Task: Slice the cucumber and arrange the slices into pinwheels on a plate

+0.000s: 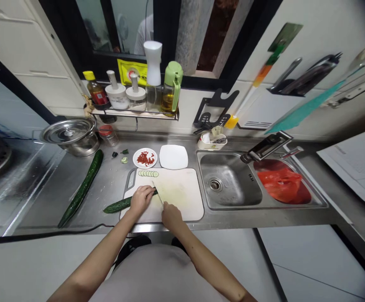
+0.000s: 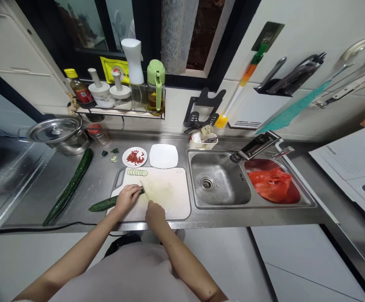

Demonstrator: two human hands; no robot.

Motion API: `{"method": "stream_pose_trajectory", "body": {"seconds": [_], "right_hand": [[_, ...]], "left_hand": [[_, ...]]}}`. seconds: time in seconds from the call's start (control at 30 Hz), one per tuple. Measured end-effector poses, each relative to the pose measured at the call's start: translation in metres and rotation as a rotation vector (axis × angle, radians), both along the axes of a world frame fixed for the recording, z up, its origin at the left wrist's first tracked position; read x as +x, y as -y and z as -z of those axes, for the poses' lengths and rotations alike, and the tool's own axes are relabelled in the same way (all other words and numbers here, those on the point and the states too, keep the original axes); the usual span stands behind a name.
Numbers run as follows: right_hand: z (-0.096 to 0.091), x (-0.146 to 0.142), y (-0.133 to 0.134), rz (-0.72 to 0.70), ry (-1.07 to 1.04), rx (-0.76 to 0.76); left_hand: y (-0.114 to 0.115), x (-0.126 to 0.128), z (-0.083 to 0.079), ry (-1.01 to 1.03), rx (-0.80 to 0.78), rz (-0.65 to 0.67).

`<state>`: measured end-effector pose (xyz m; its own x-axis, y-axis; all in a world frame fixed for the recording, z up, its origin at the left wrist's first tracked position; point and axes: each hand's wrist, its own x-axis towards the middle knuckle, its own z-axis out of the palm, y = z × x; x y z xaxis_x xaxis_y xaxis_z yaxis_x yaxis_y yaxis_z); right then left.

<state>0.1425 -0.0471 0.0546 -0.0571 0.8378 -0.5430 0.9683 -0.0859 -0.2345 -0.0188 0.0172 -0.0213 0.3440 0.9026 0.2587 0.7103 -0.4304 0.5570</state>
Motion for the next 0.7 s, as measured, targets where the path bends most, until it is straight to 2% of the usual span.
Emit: {"method": "stream_pose_trajectory", "body": {"seconds": [0.33,0.7], "right_hand": [[0.009,-0.003,-0.002,0.019,-0.004,0.039],[0.011,-0.002,0.010,0.030,0.017,0.024]], "left_hand": [[0.000,0.000,0.001,-0.002,-0.012,-0.001],[0.002,0.000,0.002,-0.005,0.005,-0.012]]}}
